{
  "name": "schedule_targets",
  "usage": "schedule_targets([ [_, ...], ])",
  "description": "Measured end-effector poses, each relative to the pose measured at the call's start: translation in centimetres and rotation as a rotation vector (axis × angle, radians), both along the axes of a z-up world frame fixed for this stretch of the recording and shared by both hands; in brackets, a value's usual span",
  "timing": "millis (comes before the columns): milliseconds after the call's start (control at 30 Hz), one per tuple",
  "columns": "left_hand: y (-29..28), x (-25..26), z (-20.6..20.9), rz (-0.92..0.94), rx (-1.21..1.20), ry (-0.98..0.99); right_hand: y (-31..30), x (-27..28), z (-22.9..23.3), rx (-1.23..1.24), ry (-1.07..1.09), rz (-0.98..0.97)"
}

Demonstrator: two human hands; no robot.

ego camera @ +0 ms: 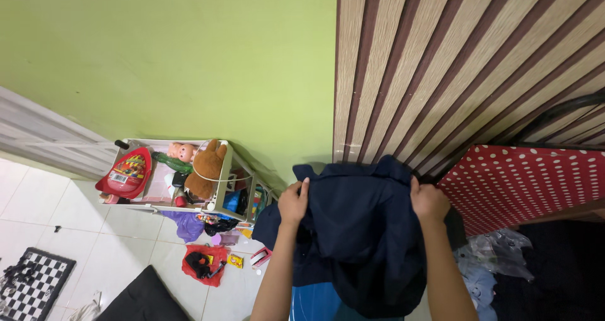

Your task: The person picks up clothing and objects from a desk and floor, placing them into a backpack or small bag.

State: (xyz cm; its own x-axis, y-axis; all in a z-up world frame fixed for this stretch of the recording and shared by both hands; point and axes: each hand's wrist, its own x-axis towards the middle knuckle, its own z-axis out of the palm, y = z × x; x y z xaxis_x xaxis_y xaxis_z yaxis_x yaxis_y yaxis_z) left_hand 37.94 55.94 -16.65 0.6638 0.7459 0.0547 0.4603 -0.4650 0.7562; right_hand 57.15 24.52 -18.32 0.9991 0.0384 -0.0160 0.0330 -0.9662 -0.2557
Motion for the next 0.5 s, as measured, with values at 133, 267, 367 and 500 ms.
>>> schedule_targets([
  [133, 2.0, 0.1, -0.8, 0.07, -0.179, 0.233, -0.1, -1.2, 0.3, 0.129, -0.196, 0.047],
  [267, 3.9, 1.6, -1.8, 0.046, -0.224, 0.368, -0.4, -2.6, -0.4, 0.311, -0.344, 0.196],
  [367, 4.1, 2.5, -2.5, 0.054, -0.228, 0.439, -0.6, -3.0, 0.9, 0.312, -0.446, 0.285],
  [500, 4.0, 4.0, -3.4, 0.087, -0.208, 0.488, 0.1, -2.9, 3.1, 0.211, -0.441, 0.32],
])
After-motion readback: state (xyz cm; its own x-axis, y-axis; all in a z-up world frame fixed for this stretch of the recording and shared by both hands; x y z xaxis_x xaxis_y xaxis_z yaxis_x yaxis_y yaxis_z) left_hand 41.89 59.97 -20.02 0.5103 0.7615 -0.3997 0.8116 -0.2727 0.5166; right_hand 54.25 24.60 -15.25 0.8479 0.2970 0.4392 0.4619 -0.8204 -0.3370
